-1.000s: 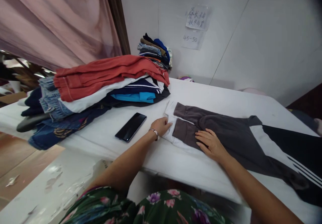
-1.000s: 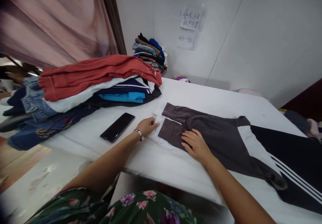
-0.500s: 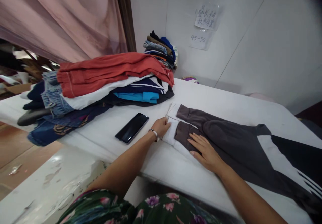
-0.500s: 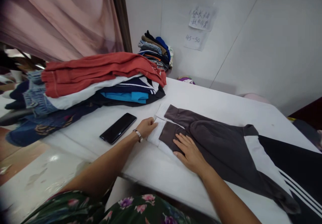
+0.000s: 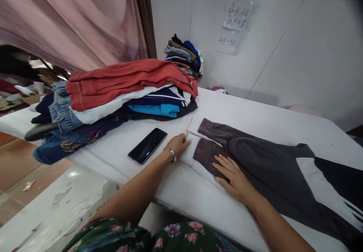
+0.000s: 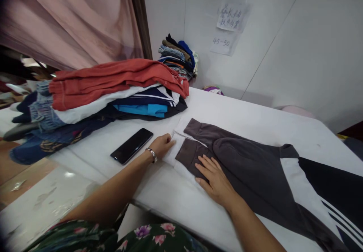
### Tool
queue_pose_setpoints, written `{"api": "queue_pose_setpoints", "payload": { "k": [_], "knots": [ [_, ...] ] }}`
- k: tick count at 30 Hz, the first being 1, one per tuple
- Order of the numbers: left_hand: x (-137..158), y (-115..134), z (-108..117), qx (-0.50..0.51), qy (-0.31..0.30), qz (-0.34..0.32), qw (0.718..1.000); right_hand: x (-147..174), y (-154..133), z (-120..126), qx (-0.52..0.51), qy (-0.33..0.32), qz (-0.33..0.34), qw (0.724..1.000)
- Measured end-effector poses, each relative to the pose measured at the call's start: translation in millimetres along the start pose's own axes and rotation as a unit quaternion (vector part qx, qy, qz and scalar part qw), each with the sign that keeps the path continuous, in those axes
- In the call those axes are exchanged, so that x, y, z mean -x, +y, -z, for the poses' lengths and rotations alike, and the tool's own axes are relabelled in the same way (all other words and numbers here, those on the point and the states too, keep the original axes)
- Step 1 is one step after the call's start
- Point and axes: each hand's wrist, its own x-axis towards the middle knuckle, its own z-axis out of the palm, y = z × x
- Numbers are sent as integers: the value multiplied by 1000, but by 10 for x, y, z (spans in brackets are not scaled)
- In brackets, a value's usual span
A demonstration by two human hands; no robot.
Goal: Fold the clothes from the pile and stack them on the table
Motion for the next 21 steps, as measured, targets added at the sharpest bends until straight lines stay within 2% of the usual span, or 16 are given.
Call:
{"api": "queue_pose_setpoints", "payload": {
  "k": [5,11,13,18,21],
  "knots": [
    [58,32,47,-5,-1,10,1000,11,1,-10,-7,23,-4,1000],
    [108,51,184,-16,96,1,995,20,-7,5,-9,44,-4,999],
    [117,45,198,-21,74,1,997,22,-3,8,-10,42,-6,999],
    [146,34,140,-37,-42,-25,998,21,8,3,-8,26,-11,1000],
    [162,50,120,-11,-52,-57,997,19,5,8,-4,18,-14,1000]
  ]
}}
